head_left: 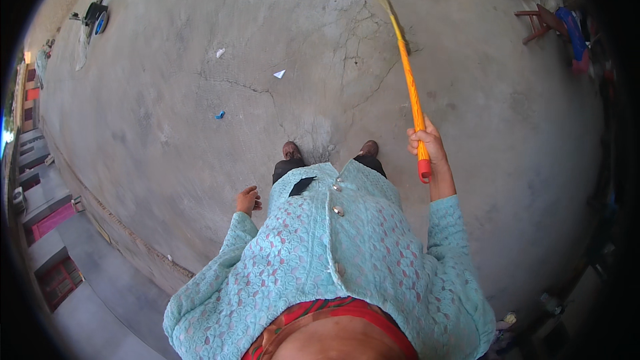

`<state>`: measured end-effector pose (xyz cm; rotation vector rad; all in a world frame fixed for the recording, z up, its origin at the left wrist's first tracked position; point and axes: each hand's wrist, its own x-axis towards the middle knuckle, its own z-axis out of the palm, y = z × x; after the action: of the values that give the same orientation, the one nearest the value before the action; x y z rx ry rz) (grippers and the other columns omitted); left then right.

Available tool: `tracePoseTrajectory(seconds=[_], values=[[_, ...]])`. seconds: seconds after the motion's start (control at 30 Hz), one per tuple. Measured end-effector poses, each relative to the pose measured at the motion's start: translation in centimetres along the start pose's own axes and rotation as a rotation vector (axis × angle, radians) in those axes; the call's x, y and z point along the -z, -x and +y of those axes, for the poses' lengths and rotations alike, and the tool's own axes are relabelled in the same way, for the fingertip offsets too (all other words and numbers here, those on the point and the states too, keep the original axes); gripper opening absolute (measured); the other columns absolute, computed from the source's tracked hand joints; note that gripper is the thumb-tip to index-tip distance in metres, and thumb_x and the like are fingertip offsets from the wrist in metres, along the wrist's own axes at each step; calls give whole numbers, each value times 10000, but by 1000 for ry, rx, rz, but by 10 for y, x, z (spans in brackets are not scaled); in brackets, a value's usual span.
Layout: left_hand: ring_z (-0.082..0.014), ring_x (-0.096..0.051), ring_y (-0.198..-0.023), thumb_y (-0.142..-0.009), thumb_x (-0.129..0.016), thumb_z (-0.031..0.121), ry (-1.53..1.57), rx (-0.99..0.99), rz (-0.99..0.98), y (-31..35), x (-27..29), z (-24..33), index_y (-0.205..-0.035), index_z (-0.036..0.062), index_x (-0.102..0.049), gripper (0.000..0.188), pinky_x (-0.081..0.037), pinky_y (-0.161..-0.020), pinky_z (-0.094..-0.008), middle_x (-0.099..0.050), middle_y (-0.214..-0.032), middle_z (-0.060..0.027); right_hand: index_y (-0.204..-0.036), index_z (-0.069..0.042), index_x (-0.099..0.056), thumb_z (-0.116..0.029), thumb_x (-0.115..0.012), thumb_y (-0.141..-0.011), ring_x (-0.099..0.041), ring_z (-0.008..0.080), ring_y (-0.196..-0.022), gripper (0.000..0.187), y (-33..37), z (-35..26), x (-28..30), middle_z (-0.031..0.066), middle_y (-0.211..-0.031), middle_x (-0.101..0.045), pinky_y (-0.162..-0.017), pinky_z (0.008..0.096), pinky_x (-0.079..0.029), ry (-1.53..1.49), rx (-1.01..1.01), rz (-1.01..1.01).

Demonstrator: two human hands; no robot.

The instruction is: The person sweeps a concrete rooftop terrace using a yellow broom. They move across the area, sweeping debris toward the edges and around objects like buckets and a chair.

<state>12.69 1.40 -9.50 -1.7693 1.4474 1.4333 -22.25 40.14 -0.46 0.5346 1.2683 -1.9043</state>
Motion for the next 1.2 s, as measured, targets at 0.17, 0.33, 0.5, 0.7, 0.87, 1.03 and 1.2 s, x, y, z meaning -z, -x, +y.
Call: tracePoseTrajectory(seconds=[0.17, 0.33, 0.5, 0.7, 0.87, 1.03, 1.2], values=[[-161, -499, -447, -763, -460, 145, -97, -56, 2, 28, -11, 8, -1081, 36, -474, 336, -455, -383, -302, -516, -673, -81, -918, -90, -334, 6, -450, -664, -431, 97, -470, 295, -38, -14, 50, 58, -654, -439, -373, 227, -379, -76, -73, 215], [-157, -499, -454, -757, -463, 146, -173, -122, 72, 56, -9, 6, -1085, 32, -469, 347, -452, -396, -295, -522, -680, -86, -719, -46, -385, -42, -464, -683, -428, 131, -414, 87, -81, -4, 61, 61, -549, -453, -383, 249, -388, -94, -195, -6], [-170, -547, -589, -741, -492, 160, -285, -292, 44, 40, -9, -16, -1045, 9, -515, 340, -454, -556, -288, -579, -761, -115, -801, -28, -395, -35, -437, -701, -419, 116, -443, 108, -115, -12, 12, 53, -593, -447, -395, 230, -370, -288, -232, -327], [-161, -562, -792, -718, -543, 165, -400, -389, -15, -16, -15, -21, -954, -20, -571, 302, -435, -704, -253, -602, -874, -115, -975, -37, -352, -11, -448, -677, -389, 46, -457, 314, -137, -79, -28, 42, -688, -417, -386, 171, -371, -470, -260, -696], [-170, -567, -711, -726, -517, 153, -335, -211, -4, -64, -64, 39, -971, -15, -562, 300, -450, -639, -270, -598, -801, -133, -1176, -25, -276, -20, -464, -674, -414, 41, -465, 536, -144, -148, -26, 55, -749, -435, -399, 177, -405, -386, -149, -696], [-162, -520, -537, -746, -461, 142, -35, -17, -172, -69, -146, 194, -1070, 14, -479, 349, -459, -467, -285, -540, -714, -90, -1238, -49, -212, -9, -457, -663, -400, 44, -460, 627, -124, -216, 3, 58, -764, -432, -381, 166, -363, -253, -14, -454], [-141, -492, -460, -753, -441, 145, -105, -128, -256, -69, -206, 330, -1112, 30, -446, 376, -458, -393, -283, -513, -677, -65, -1213, -65, -261, -11, -455, -649, -396, 59, -469, 599, -95, -244, 61, 58, -740, -430, -379, 183, -351, -243, 139, -19]])
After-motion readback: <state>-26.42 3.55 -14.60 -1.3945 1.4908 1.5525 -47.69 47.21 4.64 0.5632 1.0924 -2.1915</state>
